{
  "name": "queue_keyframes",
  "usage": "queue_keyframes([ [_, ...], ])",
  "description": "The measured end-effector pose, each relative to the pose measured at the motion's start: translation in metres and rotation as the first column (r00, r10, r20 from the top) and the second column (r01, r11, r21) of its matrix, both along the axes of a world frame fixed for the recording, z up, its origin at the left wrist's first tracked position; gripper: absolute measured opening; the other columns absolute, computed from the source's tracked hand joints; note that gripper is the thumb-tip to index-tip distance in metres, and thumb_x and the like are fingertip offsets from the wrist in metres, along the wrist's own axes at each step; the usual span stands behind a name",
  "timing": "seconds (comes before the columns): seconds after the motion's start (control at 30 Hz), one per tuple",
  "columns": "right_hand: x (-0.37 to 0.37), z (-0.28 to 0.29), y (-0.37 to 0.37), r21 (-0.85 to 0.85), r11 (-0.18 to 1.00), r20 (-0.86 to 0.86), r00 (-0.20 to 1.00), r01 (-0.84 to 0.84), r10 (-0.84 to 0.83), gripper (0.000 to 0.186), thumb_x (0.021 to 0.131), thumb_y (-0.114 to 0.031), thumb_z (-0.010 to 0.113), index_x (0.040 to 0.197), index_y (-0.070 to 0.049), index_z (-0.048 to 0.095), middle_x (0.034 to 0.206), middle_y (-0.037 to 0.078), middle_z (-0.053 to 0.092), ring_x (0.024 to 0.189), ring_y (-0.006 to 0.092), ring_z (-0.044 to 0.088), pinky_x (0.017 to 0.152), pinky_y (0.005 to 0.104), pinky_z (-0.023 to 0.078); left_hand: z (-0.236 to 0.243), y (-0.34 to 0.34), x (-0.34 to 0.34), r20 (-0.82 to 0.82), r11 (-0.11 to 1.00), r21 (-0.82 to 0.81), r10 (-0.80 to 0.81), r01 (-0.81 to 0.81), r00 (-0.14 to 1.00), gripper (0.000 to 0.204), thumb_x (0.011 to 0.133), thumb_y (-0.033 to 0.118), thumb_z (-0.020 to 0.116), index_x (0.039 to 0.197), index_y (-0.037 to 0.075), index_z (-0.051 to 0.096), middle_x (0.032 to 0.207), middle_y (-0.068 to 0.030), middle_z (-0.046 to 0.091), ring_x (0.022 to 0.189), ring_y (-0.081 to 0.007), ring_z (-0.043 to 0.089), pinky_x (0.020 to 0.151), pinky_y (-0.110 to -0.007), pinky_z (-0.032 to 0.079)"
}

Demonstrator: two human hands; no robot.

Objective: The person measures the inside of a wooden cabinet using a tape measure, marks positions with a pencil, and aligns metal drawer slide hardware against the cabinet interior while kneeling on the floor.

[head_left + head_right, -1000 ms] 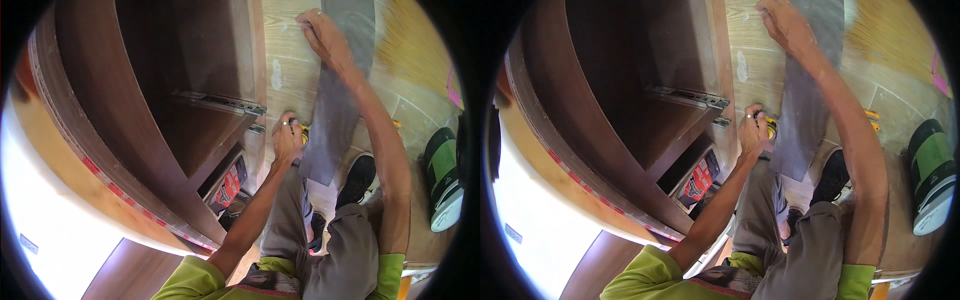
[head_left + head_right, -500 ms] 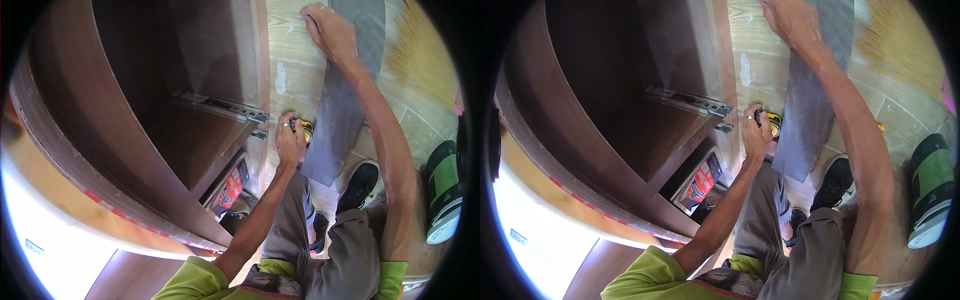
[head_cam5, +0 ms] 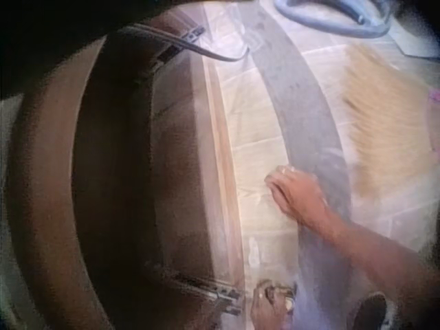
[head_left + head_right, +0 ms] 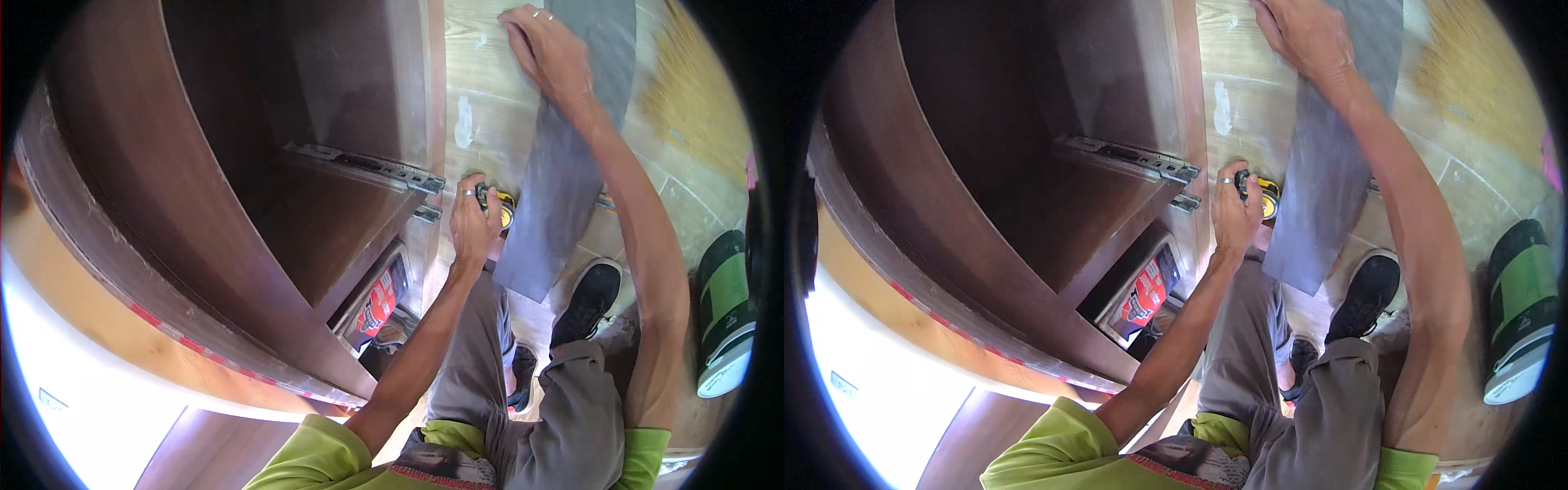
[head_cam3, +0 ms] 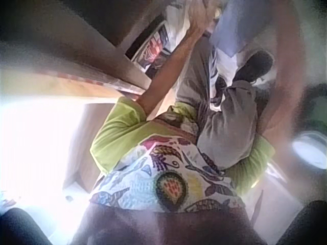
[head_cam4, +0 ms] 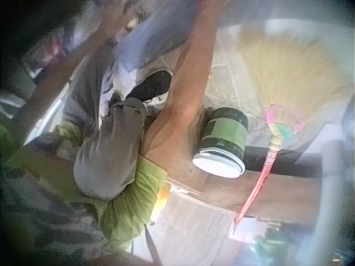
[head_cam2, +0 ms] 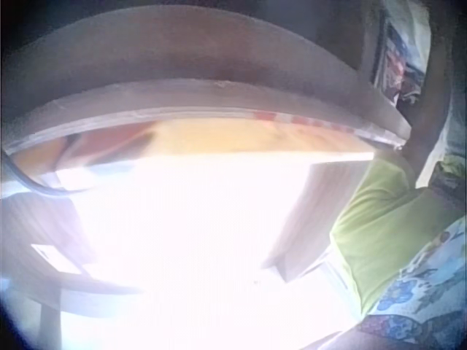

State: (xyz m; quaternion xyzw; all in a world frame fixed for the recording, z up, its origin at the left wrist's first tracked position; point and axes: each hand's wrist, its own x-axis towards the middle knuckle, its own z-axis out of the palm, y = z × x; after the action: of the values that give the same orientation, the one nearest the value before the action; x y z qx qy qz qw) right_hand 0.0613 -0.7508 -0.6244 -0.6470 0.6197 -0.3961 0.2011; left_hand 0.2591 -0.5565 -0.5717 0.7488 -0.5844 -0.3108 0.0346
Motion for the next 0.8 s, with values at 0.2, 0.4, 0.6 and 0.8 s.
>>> queue_keyframes([
  [0.2, -0.005, 0.000, 0.005, -0.127, 0.992, 0.086, 0.996, 0.009, 0.002, 0.016, 0.086, -0.015, 0.063, 0.098, -0.004, 0.061, 0.095, 0.019, 0.064, 0.086, 0.0376, 0.062, 0.076, 0.0482, 0.048, -0.001, 0.009, -0.001, 0.032, 0.995, -0.092, -0.025, 0.028, 0.999, 0.037, 0.097, 0.023, 0.055, 0.121, -0.005, 0.053, 0.112, -0.0261, 0.062, 0.102, -0.0414, 0.061, 0.090, -0.045, 0.048],
  [0.4, -0.015, 0.001, -0.004, -0.001, 0.989, 0.229, 0.963, -0.147, 0.144, 0.022, 0.088, -0.013, 0.050, 0.103, -0.001, 0.060, 0.086, 0.018, 0.065, 0.083, 0.0340, 0.063, 0.074, 0.0439, 0.049, 0.011, 0.018, -0.008, 0.009, 0.990, -0.141, -0.014, 0.015, 1.000, 0.040, 0.096, 0.025, 0.057, 0.123, -0.005, 0.053, 0.115, -0.0287, 0.061, 0.109, -0.0436, 0.059, 0.095, -0.046, 0.045],
  [0.6, 0.003, 0.034, 0.060, 0.035, 0.980, 0.364, 0.916, -0.194, 0.169, 0.024, 0.090, -0.016, 0.049, 0.104, -0.001, 0.060, 0.073, 0.016, 0.061, 0.067, 0.0322, 0.060, 0.065, 0.0435, 0.047, 0.011, 0.033, -0.004, -0.036, 0.969, -0.239, 0.052, -0.059, 0.998, 0.041, 0.095, 0.024, 0.060, 0.124, -0.004, 0.054, 0.113, -0.0280, 0.062, 0.107, -0.0414, 0.061, 0.094, -0.044, 0.047],
  [0.8, 0.046, 0.020, 0.121, 0.226, 0.927, 0.195, 0.946, -0.298, 0.257, 0.026, 0.091, -0.022, 0.051, 0.106, -0.004, 0.062, 0.083, 0.020, 0.068, 0.078, 0.0354, 0.067, 0.071, 0.0443, 0.052, 0.022, 0.079, 0.011, -0.309, 0.900, -0.244, 0.282, -0.362, 0.908, 0.035, 0.093, 0.015, 0.058, 0.123, -0.003, 0.054, 0.110, -0.0229, 0.061, 0.098, -0.0322, 0.060, 0.088, -0.041, 0.047],
])
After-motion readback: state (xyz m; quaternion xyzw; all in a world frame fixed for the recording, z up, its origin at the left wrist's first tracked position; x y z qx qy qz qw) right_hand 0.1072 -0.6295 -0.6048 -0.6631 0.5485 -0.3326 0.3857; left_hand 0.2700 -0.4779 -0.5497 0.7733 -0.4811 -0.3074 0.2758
